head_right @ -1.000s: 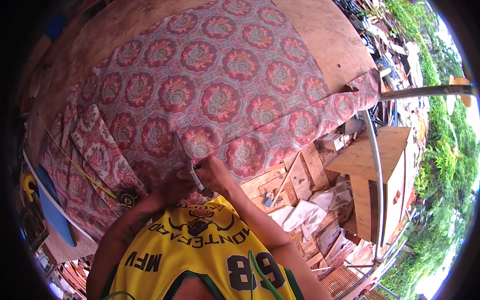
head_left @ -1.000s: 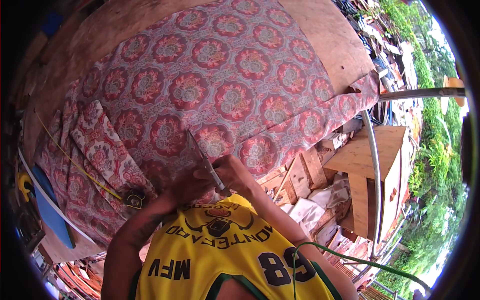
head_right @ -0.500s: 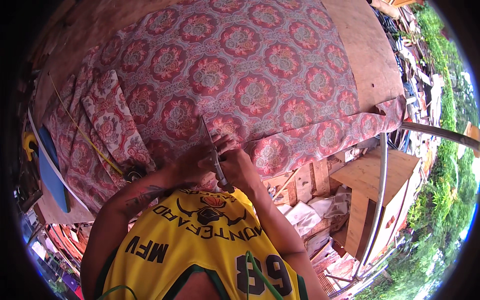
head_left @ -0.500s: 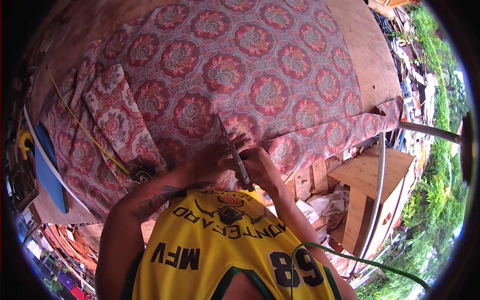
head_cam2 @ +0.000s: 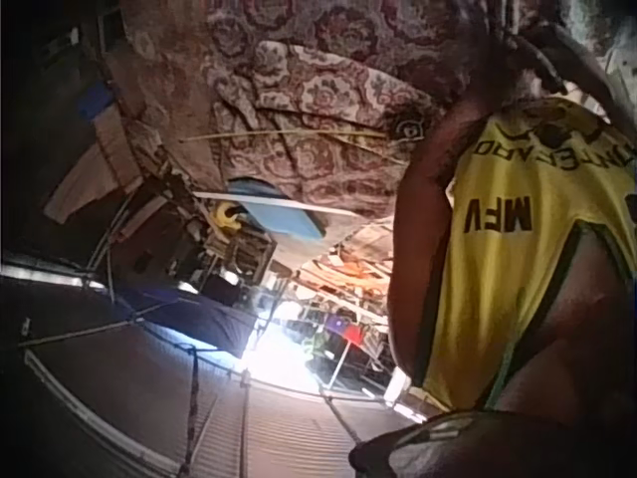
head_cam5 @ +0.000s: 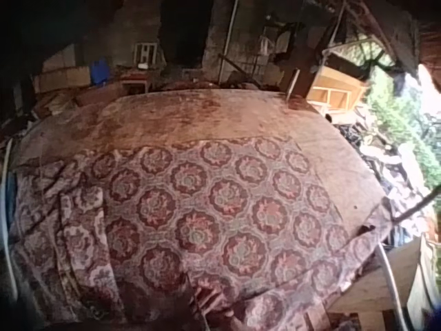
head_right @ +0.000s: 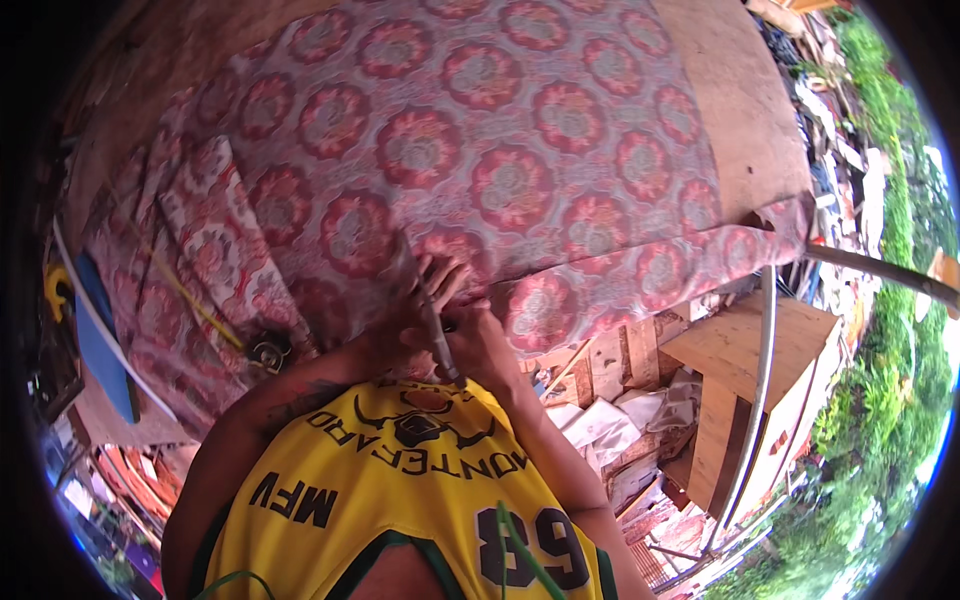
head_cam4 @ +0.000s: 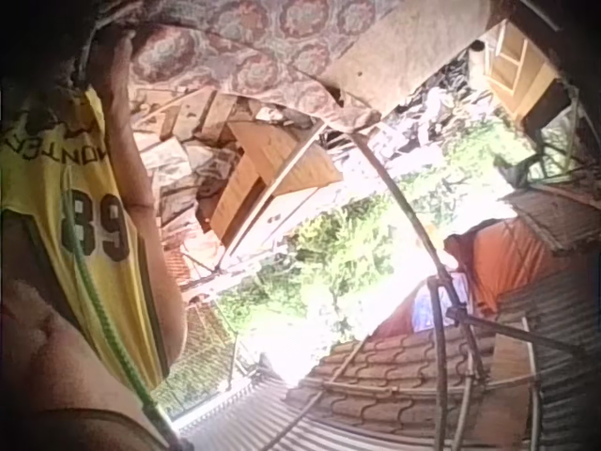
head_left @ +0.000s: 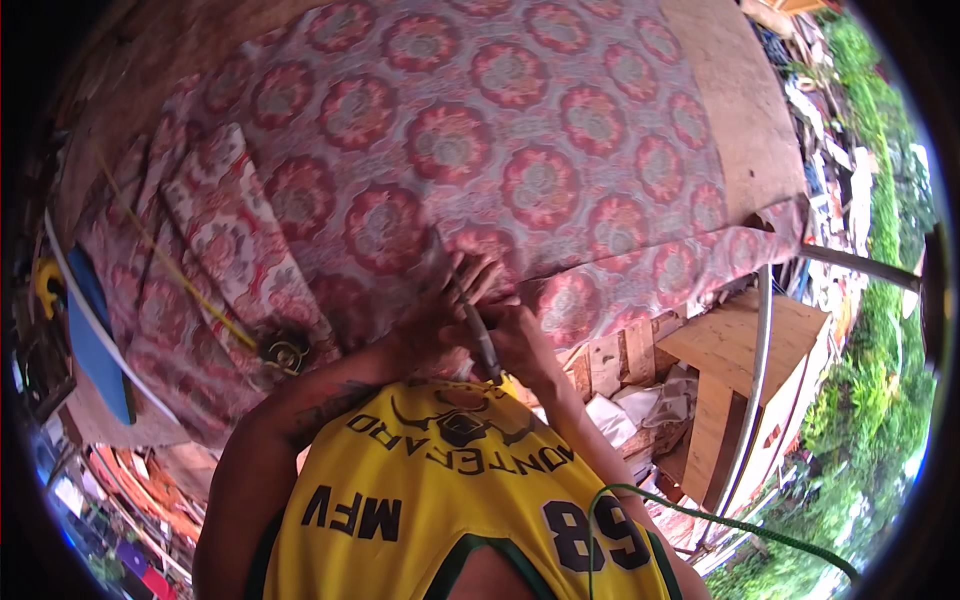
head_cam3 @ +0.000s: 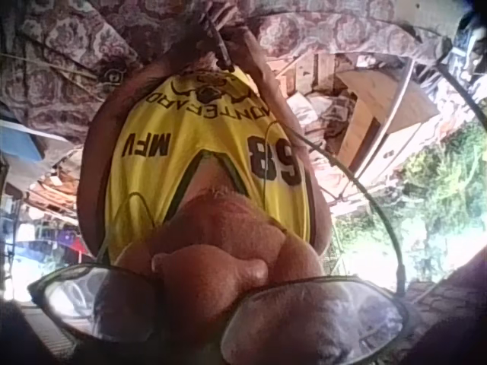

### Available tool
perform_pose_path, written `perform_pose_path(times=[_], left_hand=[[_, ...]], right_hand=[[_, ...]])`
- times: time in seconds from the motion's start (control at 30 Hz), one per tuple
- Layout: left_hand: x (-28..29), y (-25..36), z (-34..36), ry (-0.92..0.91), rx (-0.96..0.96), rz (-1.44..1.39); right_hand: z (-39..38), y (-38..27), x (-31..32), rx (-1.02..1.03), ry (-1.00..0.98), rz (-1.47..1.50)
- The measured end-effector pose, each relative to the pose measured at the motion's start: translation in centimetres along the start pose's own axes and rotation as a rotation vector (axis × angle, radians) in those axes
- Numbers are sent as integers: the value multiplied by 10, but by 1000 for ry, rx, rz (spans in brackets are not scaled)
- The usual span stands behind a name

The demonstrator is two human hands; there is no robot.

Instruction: Measuring and cutting fabric for furniture upholstery and then measuring a foam cushion piece.

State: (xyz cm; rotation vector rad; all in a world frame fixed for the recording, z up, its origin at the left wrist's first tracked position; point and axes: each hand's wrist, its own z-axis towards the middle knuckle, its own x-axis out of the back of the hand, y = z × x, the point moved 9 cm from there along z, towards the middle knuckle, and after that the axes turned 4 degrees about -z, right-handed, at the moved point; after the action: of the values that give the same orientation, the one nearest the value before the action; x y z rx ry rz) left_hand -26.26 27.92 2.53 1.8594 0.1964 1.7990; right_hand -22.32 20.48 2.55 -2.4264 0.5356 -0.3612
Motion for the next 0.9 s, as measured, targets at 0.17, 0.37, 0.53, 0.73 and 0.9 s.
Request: perform_pose_path(times=[0.17, 0.37, 0.53, 0.73, 0.9], left_hand=[[1, 5, 3, 0, 5, -190], [-3, 10, 4, -11, 17, -190], [-11, 8, 4, -51, 11, -121], [-11, 3, -3, -35, 70, -167], [-29, -8, -11, -19, 79, -211]], right_hand=[[11, 2, -3, 225, 60, -136], [8, 10, -6, 277, 83, -79], [10, 14, -8, 295, 105, -29], [20, 12, -15, 338, 114, -92], [11, 0, -5, 359, 114, 58]])
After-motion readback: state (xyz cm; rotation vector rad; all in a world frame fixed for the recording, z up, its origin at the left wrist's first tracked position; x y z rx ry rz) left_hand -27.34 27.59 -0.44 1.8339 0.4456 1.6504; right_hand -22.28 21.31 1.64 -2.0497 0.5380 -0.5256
